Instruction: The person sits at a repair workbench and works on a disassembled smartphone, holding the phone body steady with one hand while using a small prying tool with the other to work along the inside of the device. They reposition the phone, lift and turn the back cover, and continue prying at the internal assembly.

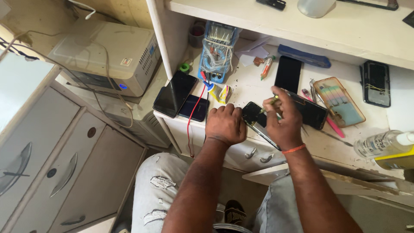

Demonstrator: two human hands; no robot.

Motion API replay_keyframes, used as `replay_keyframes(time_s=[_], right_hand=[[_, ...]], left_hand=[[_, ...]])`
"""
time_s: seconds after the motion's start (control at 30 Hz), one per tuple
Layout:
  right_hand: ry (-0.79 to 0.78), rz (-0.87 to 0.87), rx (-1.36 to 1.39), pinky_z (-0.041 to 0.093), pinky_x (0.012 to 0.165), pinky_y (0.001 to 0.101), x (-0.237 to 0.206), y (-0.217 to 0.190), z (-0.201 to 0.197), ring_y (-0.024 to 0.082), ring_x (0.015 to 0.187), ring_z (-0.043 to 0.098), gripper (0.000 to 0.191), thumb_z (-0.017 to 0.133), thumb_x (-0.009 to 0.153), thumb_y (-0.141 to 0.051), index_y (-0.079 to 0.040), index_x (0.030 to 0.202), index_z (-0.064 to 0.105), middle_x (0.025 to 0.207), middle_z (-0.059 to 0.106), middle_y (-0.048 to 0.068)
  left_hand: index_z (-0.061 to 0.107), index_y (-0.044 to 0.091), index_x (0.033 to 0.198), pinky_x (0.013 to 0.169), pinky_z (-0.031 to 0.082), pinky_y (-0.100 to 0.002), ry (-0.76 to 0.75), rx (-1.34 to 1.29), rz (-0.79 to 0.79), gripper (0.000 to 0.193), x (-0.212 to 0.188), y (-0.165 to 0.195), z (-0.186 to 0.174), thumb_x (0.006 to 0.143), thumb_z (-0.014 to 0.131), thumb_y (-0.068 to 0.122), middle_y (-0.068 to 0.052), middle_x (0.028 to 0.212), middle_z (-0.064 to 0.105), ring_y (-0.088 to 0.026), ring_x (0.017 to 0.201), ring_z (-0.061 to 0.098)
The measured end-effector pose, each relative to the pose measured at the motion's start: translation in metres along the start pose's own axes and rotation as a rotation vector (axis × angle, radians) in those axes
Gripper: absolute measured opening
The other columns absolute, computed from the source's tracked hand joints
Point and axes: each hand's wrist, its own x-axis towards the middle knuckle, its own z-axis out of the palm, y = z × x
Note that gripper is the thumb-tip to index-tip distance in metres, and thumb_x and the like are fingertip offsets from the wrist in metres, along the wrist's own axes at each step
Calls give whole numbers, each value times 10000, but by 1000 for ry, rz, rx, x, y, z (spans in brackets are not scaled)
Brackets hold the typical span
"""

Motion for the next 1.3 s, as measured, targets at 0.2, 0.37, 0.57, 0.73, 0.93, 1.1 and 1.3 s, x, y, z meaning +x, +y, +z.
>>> replay_keyframes(time_s=[0.2, 0.37, 0.57, 0.73, 0.93, 1.1, 1.3], right_hand=[[22, -141, -93, 586, 915, 285, 0, 6, -4, 166, 999, 715, 544, 705, 967, 3, -32, 1474, 512, 1191, 690, 161], [25, -21, 73, 581, 919, 287, 2, 4, -6, 144, 996, 709, 548, 639, 1014, 8, -10, 1534, 471, 1112, 716, 103], [55, -217, -233, 573, 885, 321, 5, -4, -12, 220, 986, 695, 576, 731, 907, -21, 3, 1438, 509, 1116, 695, 183], [19, -26, 40, 574, 915, 268, 3, -3, -7, 137, 1009, 719, 582, 601, 1002, 5, 7, 1556, 421, 1156, 726, 86], [34, -46, -38, 586, 904, 278, 3, 0, -6, 128, 965, 708, 545, 666, 986, 10, -2, 1507, 505, 1072, 708, 97], [36, -152, -120, 574, 912, 291, 4, -2, -5, 146, 1009, 697, 532, 698, 962, -14, 2, 1462, 518, 1182, 700, 143], [29, 14, 58, 581, 884, 258, 4, -3, -3, 107, 985, 722, 488, 625, 1013, -14, -3, 1484, 496, 1108, 742, 94]], left_hand=[[654, 103, 862, 727, 462, -482, 9, -2, 3, 175, 0, 0, 1, 779, 642, 256, -103, 852, 622, -326, 788, 633], [644, 106, 856, 724, 462, -479, 16, 3, 10, 171, 1, 0, 2, 781, 640, 259, -101, 846, 617, -325, 789, 634], [641, 102, 854, 713, 461, -483, 17, 8, 14, 176, 1, 1, 2, 781, 643, 262, -103, 839, 615, -325, 767, 629], [637, 107, 849, 715, 463, -480, 21, 6, 9, 175, 0, 1, 1, 779, 640, 268, -96, 846, 618, -323, 783, 637], [651, 112, 859, 726, 465, -481, 9, 20, 2, 174, 1, 1, 2, 793, 636, 272, -98, 853, 625, -321, 793, 639], [660, 107, 862, 730, 467, -483, 4, 18, -7, 192, 2, -1, 3, 793, 636, 285, -102, 858, 635, -326, 796, 641], [665, 105, 884, 727, 466, -485, 7, 0, -6, 216, 2, -2, 3, 784, 637, 295, -100, 862, 638, -326, 798, 643]])
